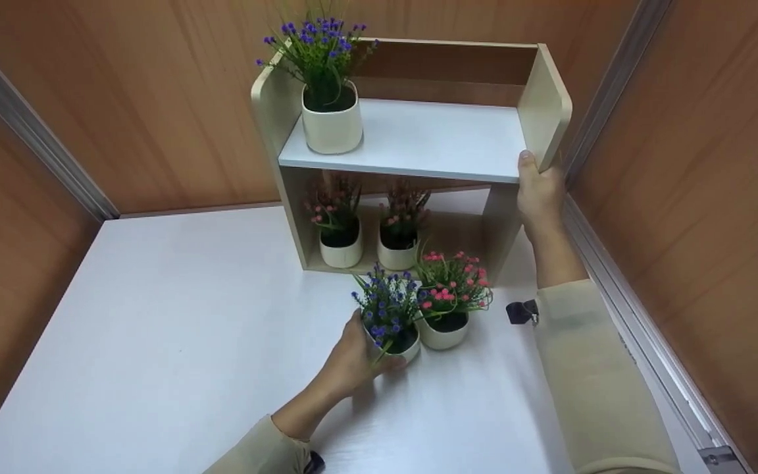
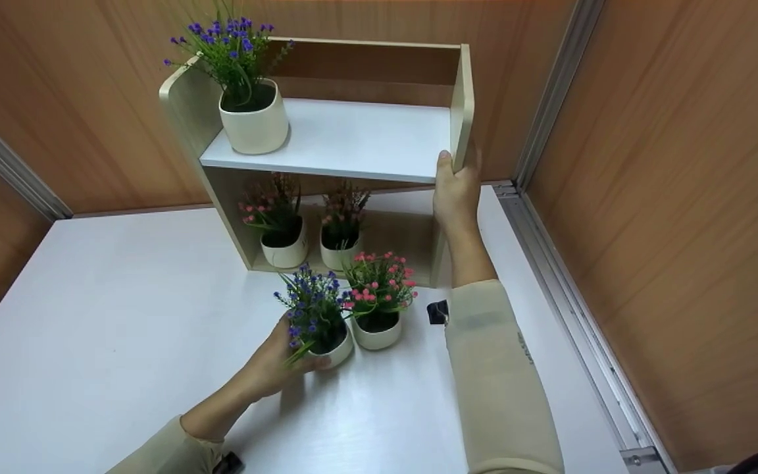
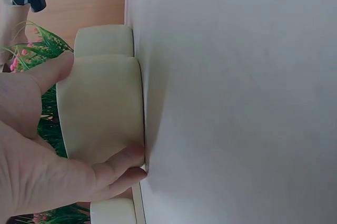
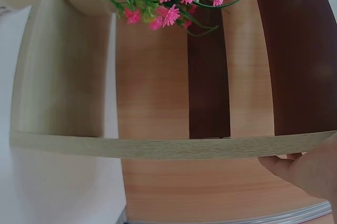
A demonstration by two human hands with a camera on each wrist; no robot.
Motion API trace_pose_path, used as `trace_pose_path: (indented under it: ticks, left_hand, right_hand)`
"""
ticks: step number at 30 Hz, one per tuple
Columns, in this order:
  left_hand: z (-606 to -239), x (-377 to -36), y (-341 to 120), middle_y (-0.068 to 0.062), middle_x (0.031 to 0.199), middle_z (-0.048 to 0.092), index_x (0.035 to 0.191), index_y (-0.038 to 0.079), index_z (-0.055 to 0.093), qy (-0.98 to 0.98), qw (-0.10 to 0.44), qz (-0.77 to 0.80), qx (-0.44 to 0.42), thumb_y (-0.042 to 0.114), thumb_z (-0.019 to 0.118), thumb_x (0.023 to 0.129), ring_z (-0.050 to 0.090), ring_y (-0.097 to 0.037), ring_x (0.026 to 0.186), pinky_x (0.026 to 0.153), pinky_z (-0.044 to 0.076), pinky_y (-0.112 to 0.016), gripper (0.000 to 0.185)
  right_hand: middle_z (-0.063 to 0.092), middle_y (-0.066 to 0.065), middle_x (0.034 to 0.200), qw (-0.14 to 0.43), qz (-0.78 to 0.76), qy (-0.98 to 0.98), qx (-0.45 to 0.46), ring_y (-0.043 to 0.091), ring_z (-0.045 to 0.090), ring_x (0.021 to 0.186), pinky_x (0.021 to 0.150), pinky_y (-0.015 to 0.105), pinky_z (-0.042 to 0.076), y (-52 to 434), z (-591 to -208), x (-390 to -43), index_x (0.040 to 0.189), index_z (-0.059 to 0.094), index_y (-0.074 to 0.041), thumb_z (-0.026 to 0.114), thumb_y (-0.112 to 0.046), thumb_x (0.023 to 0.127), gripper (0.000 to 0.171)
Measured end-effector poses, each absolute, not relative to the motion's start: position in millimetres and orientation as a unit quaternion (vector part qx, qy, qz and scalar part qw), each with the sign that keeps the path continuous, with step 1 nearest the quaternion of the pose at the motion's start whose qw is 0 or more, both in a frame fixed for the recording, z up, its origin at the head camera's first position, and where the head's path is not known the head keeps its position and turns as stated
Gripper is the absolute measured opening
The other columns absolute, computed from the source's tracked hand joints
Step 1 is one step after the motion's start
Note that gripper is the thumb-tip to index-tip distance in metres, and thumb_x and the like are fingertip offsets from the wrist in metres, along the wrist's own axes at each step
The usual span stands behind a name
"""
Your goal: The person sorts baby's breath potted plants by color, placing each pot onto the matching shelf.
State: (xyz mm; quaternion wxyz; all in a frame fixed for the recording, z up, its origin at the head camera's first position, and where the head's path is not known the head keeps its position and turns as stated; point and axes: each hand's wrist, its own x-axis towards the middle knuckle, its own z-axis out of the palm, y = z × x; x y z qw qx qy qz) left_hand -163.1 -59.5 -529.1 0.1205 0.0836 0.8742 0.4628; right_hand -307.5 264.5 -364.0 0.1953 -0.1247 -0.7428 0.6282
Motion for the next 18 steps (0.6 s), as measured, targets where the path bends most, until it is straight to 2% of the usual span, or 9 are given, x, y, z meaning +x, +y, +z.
trace_pose_path:
  ticks: [6, 10, 15, 18]
  left_hand:
    - [-529.8, -162.8, -67.1, -0.033, 0.17, 0.037, 0.169, -0.005, 0.019, 0.862, 0.108, 0.482, 0.111, 0.035, 0.096, 0.083, 0.037, -0.05, 0.16, 0.132, 0.03, -0.066, 0.122]
    - [-527.9, -160.7, -76.6, -0.03, 0.168, 0.042, 0.169, -0.002, 0.024, 0.859, 0.115, 0.488, 0.105, 0.037, 0.098, 0.079, 0.041, -0.05, 0.158, 0.131, 0.031, -0.068, 0.123]
    - [-519.6, -157.5, -89.9, -0.027, 0.169, 0.044, 0.172, 0.004, 0.022, 0.865, 0.128, 0.477, 0.087, 0.046, 0.097, 0.077, 0.044, -0.049, 0.156, 0.128, 0.034, -0.071, 0.127]
    - [-510.4, -155.8, -97.5, -0.025, 0.17, 0.043, 0.173, 0.009, 0.02, 0.863, 0.13, 0.481, 0.081, 0.049, 0.096, 0.077, 0.045, -0.048, 0.156, 0.126, 0.036, -0.072, 0.128]
  right_hand:
    - [0.039, 0.016, 0.173, 0.2, 0.634, -0.739, -0.107, 0.025, 0.033, 0.166, 0.14, 0.037, 0.019, 264.3, -363.8, -308.5, 0.171, 0.024, -0.009, 0.05, -0.038, 0.114, 0.069]
    - [0.038, 0.015, 0.174, 0.196, 0.635, -0.739, -0.114, 0.025, 0.031, 0.167, 0.141, 0.037, 0.017, 263.9, -363.8, -308.8, 0.171, 0.024, -0.009, 0.05, -0.039, 0.114, 0.07]
    - [0.035, 0.014, 0.176, 0.198, 0.635, -0.739, -0.11, 0.026, 0.026, 0.169, 0.141, 0.038, 0.014, 264.3, -364.9, -309.2, 0.173, 0.021, -0.013, 0.05, -0.038, 0.115, 0.07]
    - [0.036, 0.016, 0.174, 0.202, 0.635, -0.738, -0.106, 0.027, 0.029, 0.168, 0.141, 0.039, 0.015, 264.8, -365.4, -309.2, 0.171, 0.023, -0.009, 0.05, -0.037, 0.115, 0.068]
